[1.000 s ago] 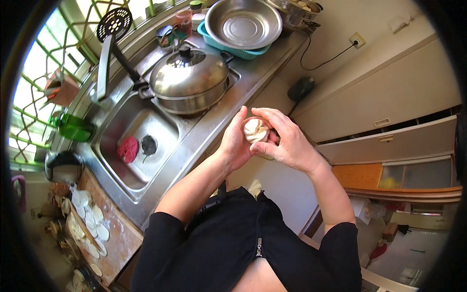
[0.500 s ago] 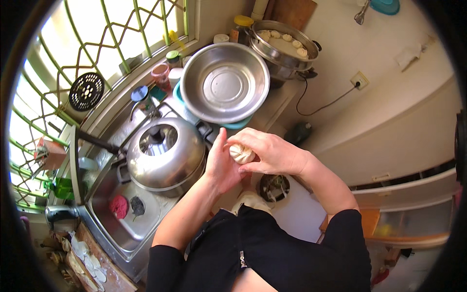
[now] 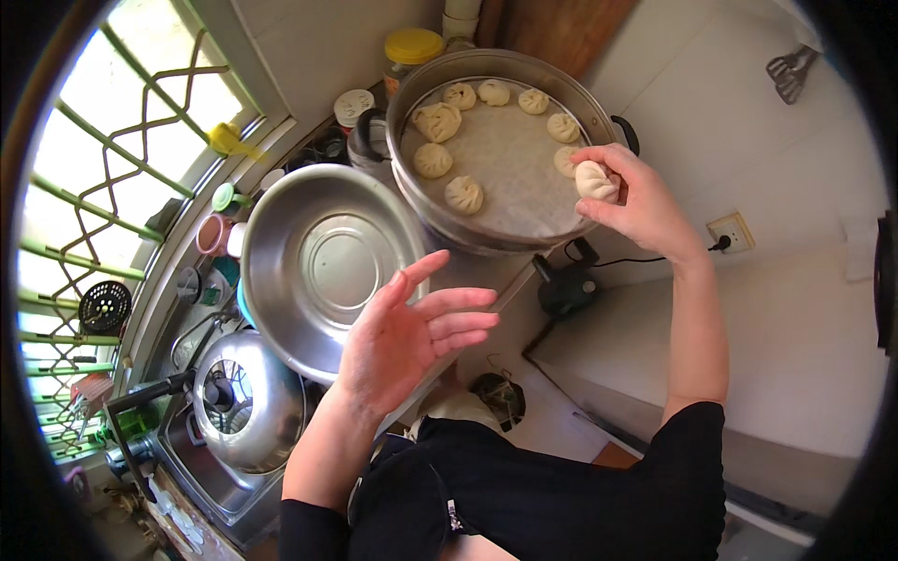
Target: The person prepares dumplings by using chopsticks to place filling onto circular dough skins, folding and crimping the edges to seal them, and placing the finished dumplings into a steamer tray.
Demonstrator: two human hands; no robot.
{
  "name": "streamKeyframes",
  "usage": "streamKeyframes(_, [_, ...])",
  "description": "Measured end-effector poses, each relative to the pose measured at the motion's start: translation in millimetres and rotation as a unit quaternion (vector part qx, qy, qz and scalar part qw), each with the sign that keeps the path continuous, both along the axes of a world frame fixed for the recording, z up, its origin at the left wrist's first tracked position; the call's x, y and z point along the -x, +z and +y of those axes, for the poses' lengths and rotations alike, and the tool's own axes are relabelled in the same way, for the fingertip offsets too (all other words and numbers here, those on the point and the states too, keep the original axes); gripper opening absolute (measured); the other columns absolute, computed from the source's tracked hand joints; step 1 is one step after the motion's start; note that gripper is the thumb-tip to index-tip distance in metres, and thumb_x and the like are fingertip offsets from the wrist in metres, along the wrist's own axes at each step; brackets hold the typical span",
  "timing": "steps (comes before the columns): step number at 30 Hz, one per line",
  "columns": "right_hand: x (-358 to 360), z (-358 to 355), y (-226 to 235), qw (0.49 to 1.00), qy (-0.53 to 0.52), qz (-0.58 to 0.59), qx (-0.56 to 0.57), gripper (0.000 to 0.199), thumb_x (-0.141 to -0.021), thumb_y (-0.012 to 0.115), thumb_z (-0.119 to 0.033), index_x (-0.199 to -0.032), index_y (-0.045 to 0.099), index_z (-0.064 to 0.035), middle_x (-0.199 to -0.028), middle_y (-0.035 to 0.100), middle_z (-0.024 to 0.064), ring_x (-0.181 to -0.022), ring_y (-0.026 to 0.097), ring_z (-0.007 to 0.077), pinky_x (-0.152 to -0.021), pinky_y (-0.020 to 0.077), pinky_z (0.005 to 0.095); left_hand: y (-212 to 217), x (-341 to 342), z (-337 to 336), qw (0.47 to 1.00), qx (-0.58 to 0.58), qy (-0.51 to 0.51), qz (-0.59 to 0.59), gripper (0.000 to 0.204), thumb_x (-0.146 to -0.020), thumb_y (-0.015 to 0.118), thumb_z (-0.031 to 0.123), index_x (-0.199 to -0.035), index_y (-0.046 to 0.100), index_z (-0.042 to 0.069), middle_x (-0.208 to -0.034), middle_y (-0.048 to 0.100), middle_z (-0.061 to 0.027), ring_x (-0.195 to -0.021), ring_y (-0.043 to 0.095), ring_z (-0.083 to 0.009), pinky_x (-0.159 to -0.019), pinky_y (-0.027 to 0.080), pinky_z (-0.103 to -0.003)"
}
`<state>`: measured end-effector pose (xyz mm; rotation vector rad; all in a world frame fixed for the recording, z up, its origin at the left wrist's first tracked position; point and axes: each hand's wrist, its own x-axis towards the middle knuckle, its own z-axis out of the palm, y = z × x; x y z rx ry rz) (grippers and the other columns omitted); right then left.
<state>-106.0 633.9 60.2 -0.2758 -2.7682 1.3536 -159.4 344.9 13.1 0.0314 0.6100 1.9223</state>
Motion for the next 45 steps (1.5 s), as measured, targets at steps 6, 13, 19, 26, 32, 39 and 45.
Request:
streamKeyframes(6, [35, 42, -40, 0.973, 0.092, -0.082, -0.195, 0.035, -0.069, 0.067, -0.011, -0.101, 0.056, -0.0027, -0.099, 0.053, 0.0138, -0.094, 0.054, 0.0313, -0.082, 0.0446, 0.0371, 7, 22, 35, 0.995, 0.066, 0.051, 0.056, 0.052, -0.093, 0.043, 0.036, -0.132, 0.033, 0.003, -0.109, 0.056, -0.0245, -0.096, 0.060, -0.0316, -0.086, 0.046, -0.037])
streamKeyframes(13, [53, 39, -58, 0.928, 0.111, -0.192, -0.299, 0.035, -0.069, 0.071, -0.017, -0.097, 0.055, -0.0028, -0.095, 0.055, 0.0146, -0.089, 0.058, 0.0337, -0.079, 0.0468, 0.0406, 15, 32, 46, 0.986, 0.102, 0.097, 0.095, 0.054, -0.091, 0.040, 0.034, -0.132, 0.032, -0.001, -0.101, 0.058, -0.0256, -0.086, 0.063, -0.0326, -0.079, 0.049, -0.037])
streamKeyframes(19, [51, 38, -58, 0.922, 0.155, -0.199, -0.293, 0.038, -0.068, 0.073, -0.018, -0.098, 0.055, -0.0024, -0.094, 0.056, 0.0155, -0.090, 0.058, 0.0340, -0.079, 0.0466, 0.0407, 14, 35, 39, 0.983, 0.100, 0.114, 0.103, 0.053, -0.092, 0.039, 0.033, -0.131, 0.033, -0.002, -0.099, 0.058, -0.0258, -0.084, 0.063, -0.0325, -0.078, 0.050, -0.037])
streamKeyframes(26, [44, 31, -36, 0.923, 0.100, -0.119, -0.353, 0.042, -0.073, 0.072, -0.018, -0.107, 0.055, -0.0011, -0.097, 0.060, 0.0181, -0.094, 0.058, 0.0341, -0.082, 0.0465, 0.0394, 8, 27, 0, 0.979, 0.082, 0.156, 0.097, 0.051, -0.094, 0.037, 0.033, -0.131, 0.034, -0.002, -0.102, 0.057, -0.0256, -0.087, 0.062, -0.0322, -0.079, 0.049, -0.038])
streamKeyframes(32, [39, -140, 9, 0.974, 0.062, 0.116, -0.187, 0.025, -0.078, 0.066, -0.007, -0.101, 0.058, -0.0010, -0.092, 0.061, 0.0142, -0.081, 0.061, 0.0294, -0.073, 0.0482, 0.0347, 1, -18, -113, 0.952, 0.073, 0.289, 0.067, 0.049, -0.093, 0.041, 0.030, -0.130, 0.035, -0.002, -0.103, 0.058, -0.0244, -0.088, 0.062, -0.0304, -0.081, 0.048, -0.038])
streamKeyframes(39, [-30, -412, 8, 0.875, 0.419, 0.241, -0.034, 0.012, -0.077, 0.065, -0.002, -0.088, 0.061, -0.0018, -0.079, 0.061, 0.0113, -0.071, 0.061, 0.0258, -0.062, 0.0482, 0.0332, 19, -163, -312, 0.851, 0.005, 0.524, 0.029, 0.041, -0.090, 0.045, 0.023, -0.123, 0.042, -0.002, -0.100, 0.060, -0.0194, -0.088, 0.060, -0.0266, -0.082, 0.047, -0.035])
streamKeyframes(45, [-117, -619, -13, 0.775, 0.598, 0.201, 0.023, 0.005, -0.082, 0.062, -0.006, -0.086, 0.061, -0.0035, -0.078, 0.063, 0.0098, -0.064, 0.061, 0.0233, -0.058, 0.0487, 0.0305, -2, -330, -470, 0.643, 0.023, 0.764, -0.043, 0.029, -0.086, 0.044, 0.016, -0.109, 0.052, 0.001, -0.086, 0.061, -0.0114, -0.075, 0.058, -0.0209, -0.071, 0.050, -0.033])
